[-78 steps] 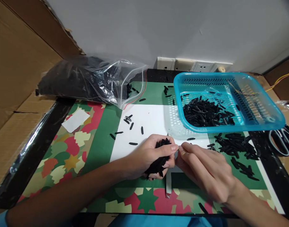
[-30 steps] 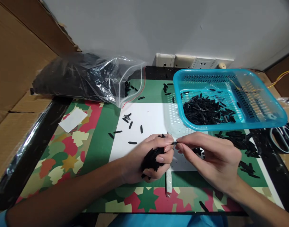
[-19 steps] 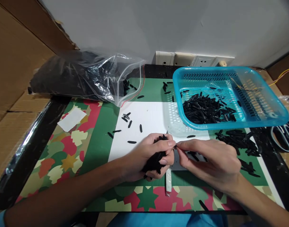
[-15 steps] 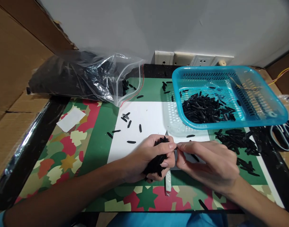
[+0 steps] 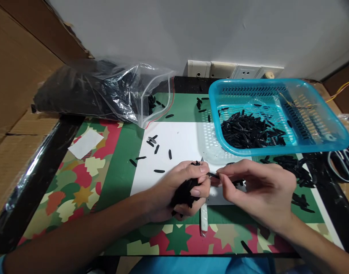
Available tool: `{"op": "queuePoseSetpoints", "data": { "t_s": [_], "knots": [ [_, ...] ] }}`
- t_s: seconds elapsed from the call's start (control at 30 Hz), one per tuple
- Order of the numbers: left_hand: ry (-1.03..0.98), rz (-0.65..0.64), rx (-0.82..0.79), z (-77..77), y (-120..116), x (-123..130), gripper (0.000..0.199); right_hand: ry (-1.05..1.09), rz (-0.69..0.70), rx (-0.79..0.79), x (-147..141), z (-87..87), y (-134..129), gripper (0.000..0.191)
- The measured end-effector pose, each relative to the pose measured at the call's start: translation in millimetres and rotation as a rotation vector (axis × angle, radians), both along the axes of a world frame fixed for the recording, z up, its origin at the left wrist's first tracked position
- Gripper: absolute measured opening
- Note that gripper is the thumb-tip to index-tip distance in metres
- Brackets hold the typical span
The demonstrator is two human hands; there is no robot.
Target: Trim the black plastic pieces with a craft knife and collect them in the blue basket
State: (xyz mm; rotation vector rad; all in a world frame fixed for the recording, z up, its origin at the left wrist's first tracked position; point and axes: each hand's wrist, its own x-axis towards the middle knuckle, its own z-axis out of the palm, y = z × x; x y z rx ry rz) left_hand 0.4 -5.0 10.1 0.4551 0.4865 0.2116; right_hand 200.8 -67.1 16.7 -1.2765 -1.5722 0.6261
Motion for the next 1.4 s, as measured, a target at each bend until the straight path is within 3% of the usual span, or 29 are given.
{"op": "queuePoseSetpoints", "data": {
  "t_s": [0.23, 0.4, 0.6, 0.93, 1.4],
  "knots": [
    [0.049, 0.048, -0.058, 0.1, 0.0, -0.8, 0.032, 0.237, 0.061, -0.158, 2.5, 6.1, 1.9, 0.019],
    [0.023, 0.029, -0.054, -1.0, -0.8, -0.2, 0.030, 0.245, 0.069, -0.191, 4.6, 7.7, 3.9, 0.022],
    [-0.024, 0.015, -0.022, 0.8, 0.3, -0.4, 0.030, 0.295, 0.093, -0.279, 5.5, 10.2, 7.6, 0.013],
    [-0.042, 0.006, -0.023, 2.1, 0.4, -0.6, 0.030, 0.336, 0.109, -0.306, 6.2, 9.7, 6.1, 0.006],
    [-0.051, 0.021, -0.026, 1.7, 0.6, 0.0, 0.032, 0.360, 0.132, -0.323, 7.6, 7.6, 6.3, 0.012]
  ]
}}
